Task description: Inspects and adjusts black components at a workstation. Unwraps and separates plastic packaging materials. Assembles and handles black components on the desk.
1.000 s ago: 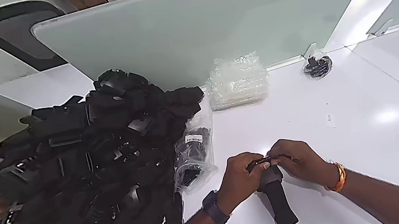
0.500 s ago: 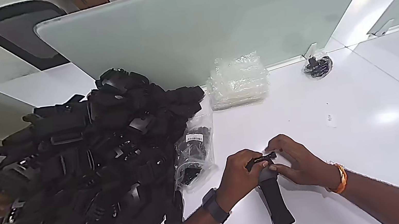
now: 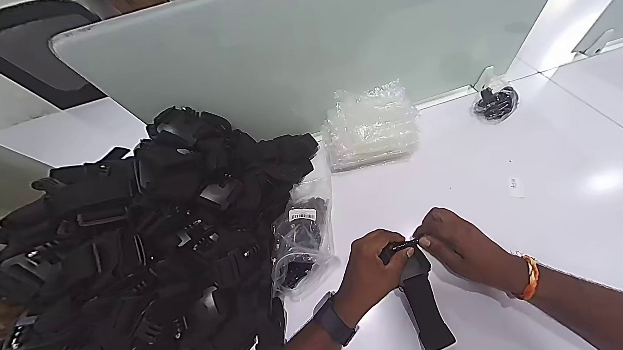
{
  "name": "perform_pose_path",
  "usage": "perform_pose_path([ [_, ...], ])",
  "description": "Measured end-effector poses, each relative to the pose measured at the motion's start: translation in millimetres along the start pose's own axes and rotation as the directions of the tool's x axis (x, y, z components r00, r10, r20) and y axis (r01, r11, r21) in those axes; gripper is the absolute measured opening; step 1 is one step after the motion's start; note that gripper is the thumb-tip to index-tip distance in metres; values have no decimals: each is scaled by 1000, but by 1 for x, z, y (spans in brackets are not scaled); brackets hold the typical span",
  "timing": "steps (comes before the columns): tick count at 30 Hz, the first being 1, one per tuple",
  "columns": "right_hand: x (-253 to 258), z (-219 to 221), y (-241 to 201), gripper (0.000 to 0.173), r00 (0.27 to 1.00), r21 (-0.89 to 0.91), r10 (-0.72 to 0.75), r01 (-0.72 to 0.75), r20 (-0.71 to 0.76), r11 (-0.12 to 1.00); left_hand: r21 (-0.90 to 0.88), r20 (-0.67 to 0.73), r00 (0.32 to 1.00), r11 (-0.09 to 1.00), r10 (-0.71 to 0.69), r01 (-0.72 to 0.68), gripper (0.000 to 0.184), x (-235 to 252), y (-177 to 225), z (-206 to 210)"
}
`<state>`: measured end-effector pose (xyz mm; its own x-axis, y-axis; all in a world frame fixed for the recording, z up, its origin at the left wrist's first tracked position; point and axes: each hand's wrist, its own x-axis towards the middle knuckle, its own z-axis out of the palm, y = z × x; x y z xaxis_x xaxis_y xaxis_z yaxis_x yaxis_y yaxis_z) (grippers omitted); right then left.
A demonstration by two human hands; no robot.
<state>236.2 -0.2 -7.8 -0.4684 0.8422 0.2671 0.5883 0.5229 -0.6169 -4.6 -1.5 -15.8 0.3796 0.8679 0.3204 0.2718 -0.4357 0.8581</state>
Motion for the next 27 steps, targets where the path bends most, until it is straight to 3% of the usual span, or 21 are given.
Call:
perform_pose_path([
  [3,0,3,5,19,998,124,-37,42,-42,991,-7,3,1000,1000,15,-15,18,0,0,-1],
  [6,-1,0,3,44,999,149,-1,6,-34,989,-5,2,1000,1000,27,-27,18,1,0,0],
  [9,0,1,3,37,1000,16,11,-10,-23,1000,-8,5,1000,1000,29,-29,17,1,0,0],
  [12,0,1,3,25,997,101,-7,15,-78,995,-12,4,999,999,34,-34,17,0,0,0],
  [15,1,-2,3,49,997,161,19,-7,-71,987,-11,11,1000,1000,23,-23,18,0,0,0],
  [16,1,-2,4,50,999,127,23,-18,-37,992,-12,13,1000,1000,20,-20,18,0,0,0],
  [19,1,-1,4,38,999,15,15,-15,37,1000,-22,15,1000,1000,21,-21,17,0,0,0],
  [22,1,1,3,19,999,173,-19,27,-50,985,-30,19,999,999,30,-29,17,0,-1,0],
  [25,2,0,3,36,999,295,-25,34,-35,955,-19,18,999,999,36,-36,17,1,-1,0],
  [27,1,-2,6,38,999,218,-28,22,25,976,-23,17,999,999,36,-35,17,1,-1,0],
])
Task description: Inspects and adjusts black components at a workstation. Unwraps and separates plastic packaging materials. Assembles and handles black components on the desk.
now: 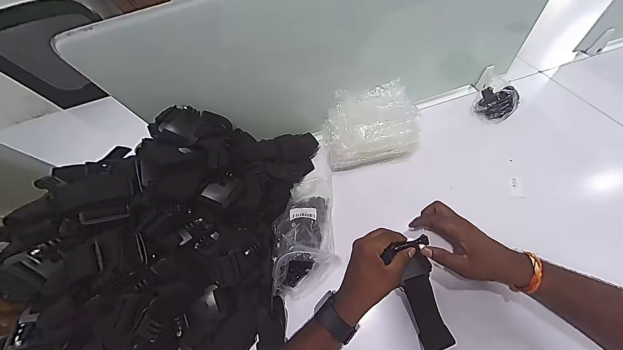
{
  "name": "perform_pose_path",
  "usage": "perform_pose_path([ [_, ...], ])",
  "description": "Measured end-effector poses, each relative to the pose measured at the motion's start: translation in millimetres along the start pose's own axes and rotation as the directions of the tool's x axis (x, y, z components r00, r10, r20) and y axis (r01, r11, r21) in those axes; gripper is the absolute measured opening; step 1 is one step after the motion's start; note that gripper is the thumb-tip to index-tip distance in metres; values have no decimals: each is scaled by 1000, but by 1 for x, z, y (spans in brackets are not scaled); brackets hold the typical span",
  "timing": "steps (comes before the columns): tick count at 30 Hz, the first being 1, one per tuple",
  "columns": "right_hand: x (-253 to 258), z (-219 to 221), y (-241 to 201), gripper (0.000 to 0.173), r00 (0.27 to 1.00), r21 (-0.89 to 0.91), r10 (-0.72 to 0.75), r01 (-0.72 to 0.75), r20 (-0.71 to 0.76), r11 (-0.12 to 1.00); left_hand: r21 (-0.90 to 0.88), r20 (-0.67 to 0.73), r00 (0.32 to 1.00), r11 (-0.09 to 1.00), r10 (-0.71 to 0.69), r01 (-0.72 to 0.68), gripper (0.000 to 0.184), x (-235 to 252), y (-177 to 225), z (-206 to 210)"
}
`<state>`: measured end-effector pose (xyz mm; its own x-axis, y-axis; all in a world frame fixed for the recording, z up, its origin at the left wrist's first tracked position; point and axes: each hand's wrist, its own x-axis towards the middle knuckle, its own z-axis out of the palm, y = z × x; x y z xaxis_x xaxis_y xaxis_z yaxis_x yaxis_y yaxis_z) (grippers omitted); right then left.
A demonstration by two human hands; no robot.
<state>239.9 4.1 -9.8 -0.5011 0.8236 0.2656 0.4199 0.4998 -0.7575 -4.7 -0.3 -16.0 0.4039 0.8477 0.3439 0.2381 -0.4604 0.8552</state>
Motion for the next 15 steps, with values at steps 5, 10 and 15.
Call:
perform_pose_path([
  [5,0,3,1,16,998,33,-41,43,-43,999,-1,2,1000,1000,13,-13,17,-1,0,0],
  [10,0,1,-1,33,1000,-74,-12,14,25,997,2,12,1000,1000,0,0,16,0,1,0],
  [15,2,2,3,26,999,89,-37,40,-34,995,6,12,1000,1000,11,-11,17,-1,0,0],
])
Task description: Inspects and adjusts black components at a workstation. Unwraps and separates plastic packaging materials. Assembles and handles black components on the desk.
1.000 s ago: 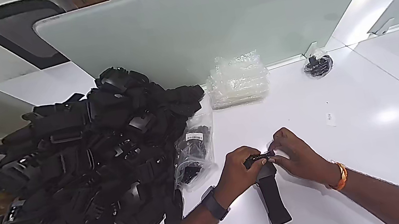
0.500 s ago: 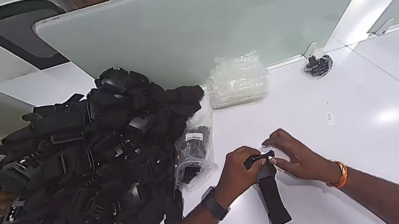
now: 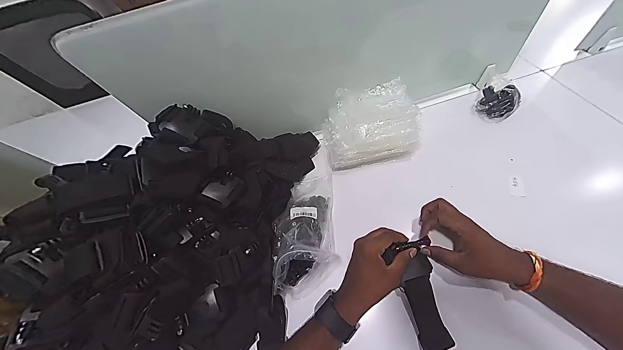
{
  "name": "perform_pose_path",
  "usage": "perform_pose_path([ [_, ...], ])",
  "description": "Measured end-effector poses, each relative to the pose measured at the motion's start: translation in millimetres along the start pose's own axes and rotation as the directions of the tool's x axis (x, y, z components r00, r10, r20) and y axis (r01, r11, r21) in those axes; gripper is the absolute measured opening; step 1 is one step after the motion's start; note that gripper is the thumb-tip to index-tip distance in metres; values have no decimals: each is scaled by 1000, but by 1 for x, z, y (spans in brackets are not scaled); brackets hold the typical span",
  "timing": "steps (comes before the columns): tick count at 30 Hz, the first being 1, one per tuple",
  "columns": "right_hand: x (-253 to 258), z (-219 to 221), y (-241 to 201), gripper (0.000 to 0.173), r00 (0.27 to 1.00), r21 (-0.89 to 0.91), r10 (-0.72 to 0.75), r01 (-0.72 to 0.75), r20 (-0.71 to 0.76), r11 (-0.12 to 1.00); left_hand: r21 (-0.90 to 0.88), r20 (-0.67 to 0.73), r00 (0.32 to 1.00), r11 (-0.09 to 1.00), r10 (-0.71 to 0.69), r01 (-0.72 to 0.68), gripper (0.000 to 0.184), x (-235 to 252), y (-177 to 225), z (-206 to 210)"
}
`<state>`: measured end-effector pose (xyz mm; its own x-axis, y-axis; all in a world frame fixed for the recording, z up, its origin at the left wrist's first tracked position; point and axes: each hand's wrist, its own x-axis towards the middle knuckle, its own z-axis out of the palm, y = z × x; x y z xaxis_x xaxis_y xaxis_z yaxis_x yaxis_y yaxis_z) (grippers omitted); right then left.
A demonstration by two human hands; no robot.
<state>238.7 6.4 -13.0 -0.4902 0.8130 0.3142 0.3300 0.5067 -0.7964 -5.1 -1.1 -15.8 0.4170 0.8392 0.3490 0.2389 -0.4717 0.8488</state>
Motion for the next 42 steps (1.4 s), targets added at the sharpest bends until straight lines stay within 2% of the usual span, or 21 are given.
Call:
perform_pose_path([
  [2,0,-2,-2,39,998,-46,37,-35,44,998,6,-1,1000,1000,0,0,17,0,0,0],
  [4,-1,-2,-3,33,994,-181,47,-29,96,983,-8,0,1000,1000,2,-2,16,1,0,0],
  [6,-1,-2,-3,30,994,-236,31,-4,109,972,-18,4,1000,1000,3,-3,16,0,0,0],
  [9,-2,-3,2,17,995,-109,30,-20,91,994,-17,27,999,1000,-17,18,17,1,0,-1],
  [13,0,-5,2,17,994,-40,45,-41,97,998,-66,72,995,995,-64,69,16,3,1,-6],
  [17,0,-9,-2,41,990,-85,32,-20,138,996,-75,58,995,994,-77,81,16,2,0,-6],
  [19,1,-8,-4,43,989,-163,47,-23,140,986,-74,59,995,993,-85,89,17,2,0,-6],
  [21,0,-5,-3,35,992,-150,55,-37,118,988,-73,60,995,994,-81,85,16,2,0,-6],
  [23,-1,-5,-1,18,998,-5,9,-8,66,1000,-69,52,996,995,-73,77,16,2,0,-6],
  [25,0,-5,-2,34,999,77,-3,0,45,997,-67,44,997,995,-70,73,16,2,-1,-5],
  [27,-1,-6,-3,43,996,-36,24,-21,85,999,-66,45,996,995,-75,78,16,2,-1,-5],
  [29,-1,-4,-3,38,991,-194,27,-1,131,981,-70,48,996,994,-75,78,17,2,0,-5],
  [30,-2,-3,-2,36,991,-219,23,7,135,976,-76,51,996,994,-72,76,16,2,0,-5],
  [33,-2,-2,1,20,998,-76,16,-12,57,997,-91,62,996,994,-56,62,16,2,-2,-5],
  [35,0,-3,0,30,1000,38,-2,0,31,999,-89,66,996,994,-54,59,17,2,-2,-6],
  [37,0,-6,-2,45,997,14,0,-1,80,1000,-88,63,996,994,-59,64,17,2,-3,-6],
  [40,-3,-6,-1,35,994,-151,10,6,104,989,-97,61,996,993,-63,69,17,3,-2,-6],
  [42,-3,-4,0,22,997,-97,9,-2,77,995,-98,55,997,993,-53,58,16,2,-3,-5],
])
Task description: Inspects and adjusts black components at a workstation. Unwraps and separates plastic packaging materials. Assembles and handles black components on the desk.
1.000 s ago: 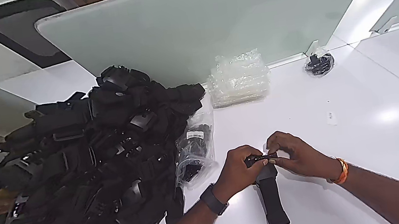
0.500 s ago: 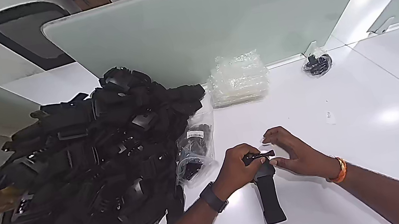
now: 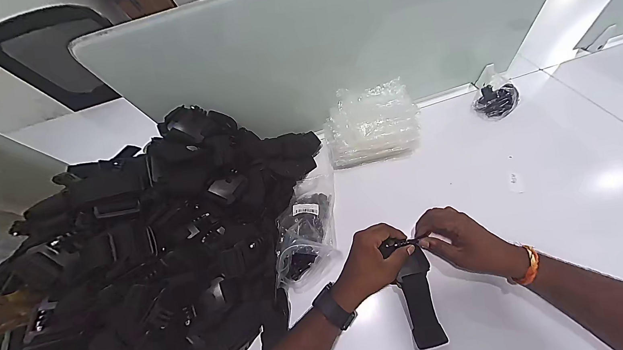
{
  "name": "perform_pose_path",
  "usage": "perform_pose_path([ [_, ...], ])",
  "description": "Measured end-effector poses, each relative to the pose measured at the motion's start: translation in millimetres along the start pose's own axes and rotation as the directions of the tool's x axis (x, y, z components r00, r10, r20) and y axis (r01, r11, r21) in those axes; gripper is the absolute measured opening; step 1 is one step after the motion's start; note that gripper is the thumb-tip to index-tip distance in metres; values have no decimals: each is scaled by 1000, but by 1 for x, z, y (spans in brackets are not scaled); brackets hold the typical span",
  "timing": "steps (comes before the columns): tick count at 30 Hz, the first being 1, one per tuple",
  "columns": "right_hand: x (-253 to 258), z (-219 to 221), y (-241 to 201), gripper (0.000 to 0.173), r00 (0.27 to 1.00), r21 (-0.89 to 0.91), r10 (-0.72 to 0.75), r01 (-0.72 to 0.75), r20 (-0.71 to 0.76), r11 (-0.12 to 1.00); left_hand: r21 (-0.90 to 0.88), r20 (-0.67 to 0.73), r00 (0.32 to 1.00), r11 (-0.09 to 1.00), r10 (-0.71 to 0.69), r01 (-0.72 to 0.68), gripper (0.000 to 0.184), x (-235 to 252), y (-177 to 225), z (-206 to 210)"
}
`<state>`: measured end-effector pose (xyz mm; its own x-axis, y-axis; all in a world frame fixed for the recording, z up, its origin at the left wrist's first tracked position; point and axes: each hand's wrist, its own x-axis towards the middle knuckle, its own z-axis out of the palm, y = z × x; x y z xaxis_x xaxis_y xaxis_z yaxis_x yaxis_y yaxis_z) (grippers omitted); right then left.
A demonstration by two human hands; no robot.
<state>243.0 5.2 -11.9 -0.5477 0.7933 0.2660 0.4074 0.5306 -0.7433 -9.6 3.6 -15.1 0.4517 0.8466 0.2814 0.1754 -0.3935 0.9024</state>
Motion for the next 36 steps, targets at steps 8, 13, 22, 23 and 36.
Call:
perform_pose_path([
  [8,-2,2,-1,20,1000,66,-11,12,-14,998,13,4,1000,1000,-15,15,16,0,1,0],
  [13,2,0,3,9,999,242,-42,48,-29,969,8,-7,1000,1000,1,-1,16,0,-1,0],
  [22,6,-64,12,16,978,-19,-106,104,-178,994,146,92,990,985,-106,92,23,1,17,-4],
  [23,10,-69,-1,18,958,-107,-151,129,-244,986,219,123,985,971,-121,92,27,1,22,-3],
  [36,133,92,-144,20,712,-647,-587,663,387,377,645,261,957,715,124,-269,38,-85,81,15],
])
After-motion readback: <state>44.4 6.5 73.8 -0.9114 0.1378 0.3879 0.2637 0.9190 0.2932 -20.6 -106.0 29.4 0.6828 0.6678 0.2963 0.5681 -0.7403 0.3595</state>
